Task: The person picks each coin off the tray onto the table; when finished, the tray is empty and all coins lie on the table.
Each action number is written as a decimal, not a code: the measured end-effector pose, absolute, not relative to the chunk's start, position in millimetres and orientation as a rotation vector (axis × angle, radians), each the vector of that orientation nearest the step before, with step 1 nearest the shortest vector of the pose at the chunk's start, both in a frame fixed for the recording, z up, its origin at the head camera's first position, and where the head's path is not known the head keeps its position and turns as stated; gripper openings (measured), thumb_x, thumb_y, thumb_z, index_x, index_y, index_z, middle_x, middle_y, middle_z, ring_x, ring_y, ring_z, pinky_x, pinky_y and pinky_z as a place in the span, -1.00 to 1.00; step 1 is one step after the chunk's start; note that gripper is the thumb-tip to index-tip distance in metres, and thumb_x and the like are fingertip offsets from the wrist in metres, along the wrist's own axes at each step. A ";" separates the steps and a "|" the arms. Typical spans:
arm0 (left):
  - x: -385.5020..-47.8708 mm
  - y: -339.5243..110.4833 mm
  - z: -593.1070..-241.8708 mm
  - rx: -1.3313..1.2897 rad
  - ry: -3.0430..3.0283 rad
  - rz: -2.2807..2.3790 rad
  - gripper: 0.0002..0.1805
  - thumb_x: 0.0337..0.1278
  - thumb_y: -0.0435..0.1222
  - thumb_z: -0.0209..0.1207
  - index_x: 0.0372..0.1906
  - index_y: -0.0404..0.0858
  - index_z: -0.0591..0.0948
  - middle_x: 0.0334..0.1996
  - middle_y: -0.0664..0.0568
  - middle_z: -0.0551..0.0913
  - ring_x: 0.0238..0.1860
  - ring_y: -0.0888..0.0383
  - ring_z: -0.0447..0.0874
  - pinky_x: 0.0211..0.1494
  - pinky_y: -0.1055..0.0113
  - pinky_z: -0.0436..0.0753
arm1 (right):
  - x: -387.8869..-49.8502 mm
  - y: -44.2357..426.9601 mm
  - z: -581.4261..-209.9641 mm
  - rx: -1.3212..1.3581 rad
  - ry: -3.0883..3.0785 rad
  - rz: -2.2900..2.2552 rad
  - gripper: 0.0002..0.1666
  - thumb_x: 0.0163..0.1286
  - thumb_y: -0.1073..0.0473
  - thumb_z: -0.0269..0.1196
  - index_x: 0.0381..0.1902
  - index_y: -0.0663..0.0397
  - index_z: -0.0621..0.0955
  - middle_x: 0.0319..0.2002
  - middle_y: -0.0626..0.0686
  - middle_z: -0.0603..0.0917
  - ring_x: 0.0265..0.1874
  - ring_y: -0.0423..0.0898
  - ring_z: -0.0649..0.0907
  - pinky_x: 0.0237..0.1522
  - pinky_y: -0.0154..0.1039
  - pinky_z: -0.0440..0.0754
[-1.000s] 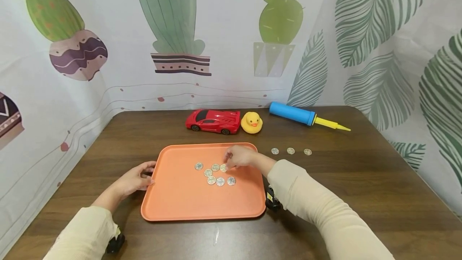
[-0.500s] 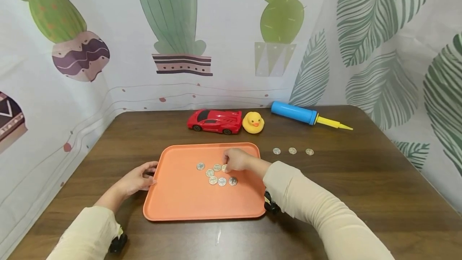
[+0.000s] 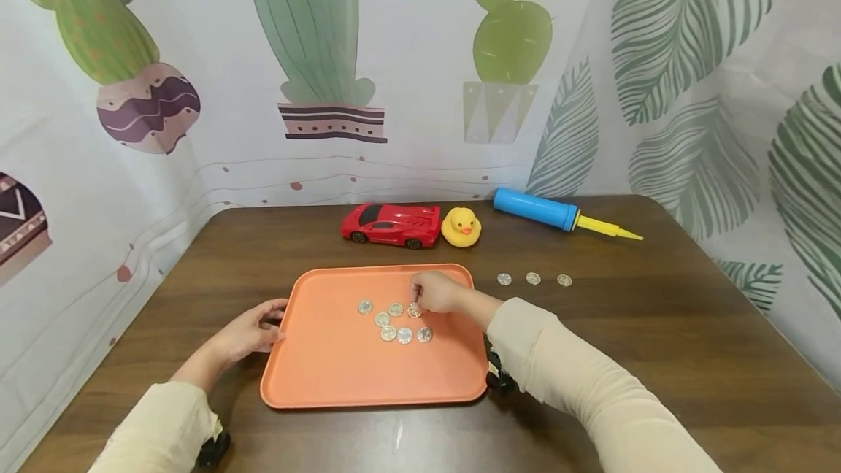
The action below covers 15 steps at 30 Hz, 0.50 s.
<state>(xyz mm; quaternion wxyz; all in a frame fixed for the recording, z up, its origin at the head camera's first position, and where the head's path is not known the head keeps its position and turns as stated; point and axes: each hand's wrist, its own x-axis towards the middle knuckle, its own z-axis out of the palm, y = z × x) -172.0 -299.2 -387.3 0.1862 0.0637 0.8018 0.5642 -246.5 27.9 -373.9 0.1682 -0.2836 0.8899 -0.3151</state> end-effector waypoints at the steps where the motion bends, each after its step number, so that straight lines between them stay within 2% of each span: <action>1: -172.0 -299.3 -388.1 0.186 2.258 1.589 -0.32 -0.05 -0.56 0.00 0.18 -0.61 -0.06 -0.03 -0.45 0.13 -0.25 0.08 0.44 -0.25 0.16 0.55 | -245.9 29.5 -373.6 -0.790 2.510 -0.933 -0.83 -0.05 0.51 0.16 -0.57 0.18 0.44 -0.63 -0.03 0.42 -0.64 -0.20 0.36 -0.61 -0.43 0.33; 9: -172.5 -300.1 -389.4 0.181 2.267 1.593 -0.32 -0.07 -0.56 0.01 0.18 -0.60 -0.04 -0.03 -0.44 0.13 -0.25 0.08 0.44 -0.25 0.17 0.55 | -245.3 43.2 -364.3 -0.674 2.426 -1.106 -0.83 -0.04 0.52 0.11 -0.50 0.21 0.43 -0.60 0.02 0.45 -0.64 -0.16 0.43 -0.58 -0.37 0.43; 15: -174.1 -300.4 -390.7 0.176 2.270 1.595 -0.32 -0.09 -0.57 0.00 0.18 -0.59 -0.03 -0.04 -0.43 0.15 -0.26 0.08 0.44 -0.25 0.17 0.55 | -245.0 56.2 -358.5 -0.710 2.392 -1.244 -0.84 -0.04 0.52 0.12 -0.49 0.24 0.43 -0.57 0.06 0.48 -0.60 -0.14 0.48 -0.53 -0.34 0.48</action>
